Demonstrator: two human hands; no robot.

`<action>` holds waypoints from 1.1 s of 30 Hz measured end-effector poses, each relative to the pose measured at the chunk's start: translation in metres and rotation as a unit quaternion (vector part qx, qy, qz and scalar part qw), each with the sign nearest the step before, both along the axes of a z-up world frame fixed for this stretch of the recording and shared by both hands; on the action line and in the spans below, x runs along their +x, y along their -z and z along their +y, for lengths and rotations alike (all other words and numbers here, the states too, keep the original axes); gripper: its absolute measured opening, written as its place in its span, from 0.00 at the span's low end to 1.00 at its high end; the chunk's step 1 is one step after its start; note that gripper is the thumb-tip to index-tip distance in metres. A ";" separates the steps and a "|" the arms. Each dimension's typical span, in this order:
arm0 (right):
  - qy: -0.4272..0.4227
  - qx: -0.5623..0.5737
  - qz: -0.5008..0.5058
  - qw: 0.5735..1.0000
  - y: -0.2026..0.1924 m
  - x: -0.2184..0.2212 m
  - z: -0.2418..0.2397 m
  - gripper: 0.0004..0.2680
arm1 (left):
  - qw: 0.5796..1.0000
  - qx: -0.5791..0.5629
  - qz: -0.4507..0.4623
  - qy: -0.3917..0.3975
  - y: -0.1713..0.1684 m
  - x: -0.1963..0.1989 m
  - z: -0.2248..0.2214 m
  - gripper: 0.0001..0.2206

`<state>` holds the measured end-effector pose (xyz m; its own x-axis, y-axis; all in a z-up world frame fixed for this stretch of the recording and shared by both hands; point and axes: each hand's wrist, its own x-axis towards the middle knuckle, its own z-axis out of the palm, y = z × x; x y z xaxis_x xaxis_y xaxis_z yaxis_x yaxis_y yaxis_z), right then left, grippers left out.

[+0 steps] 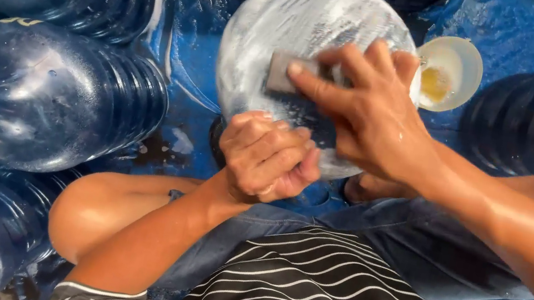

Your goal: Scrubbing the exterior of large plastic water jugs with a scrubber and soapy water to clean them.

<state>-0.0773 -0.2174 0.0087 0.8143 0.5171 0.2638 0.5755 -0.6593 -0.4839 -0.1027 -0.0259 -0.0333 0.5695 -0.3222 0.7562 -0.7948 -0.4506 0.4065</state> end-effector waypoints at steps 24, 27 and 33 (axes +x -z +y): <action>0.240 0.414 0.562 0.675 0.062 0.044 -0.032 0.29 | 0.922 -0.106 0.359 0.099 0.013 0.061 0.086 0.24; 0.257 0.398 0.555 0.684 0.054 0.046 -0.026 0.25 | 0.906 -0.193 0.352 0.131 0.037 0.066 0.090 0.48; 0.273 0.463 0.437 0.721 0.060 -0.006 -0.018 0.26 | 0.764 -0.356 0.530 0.086 0.006 0.047 0.084 0.41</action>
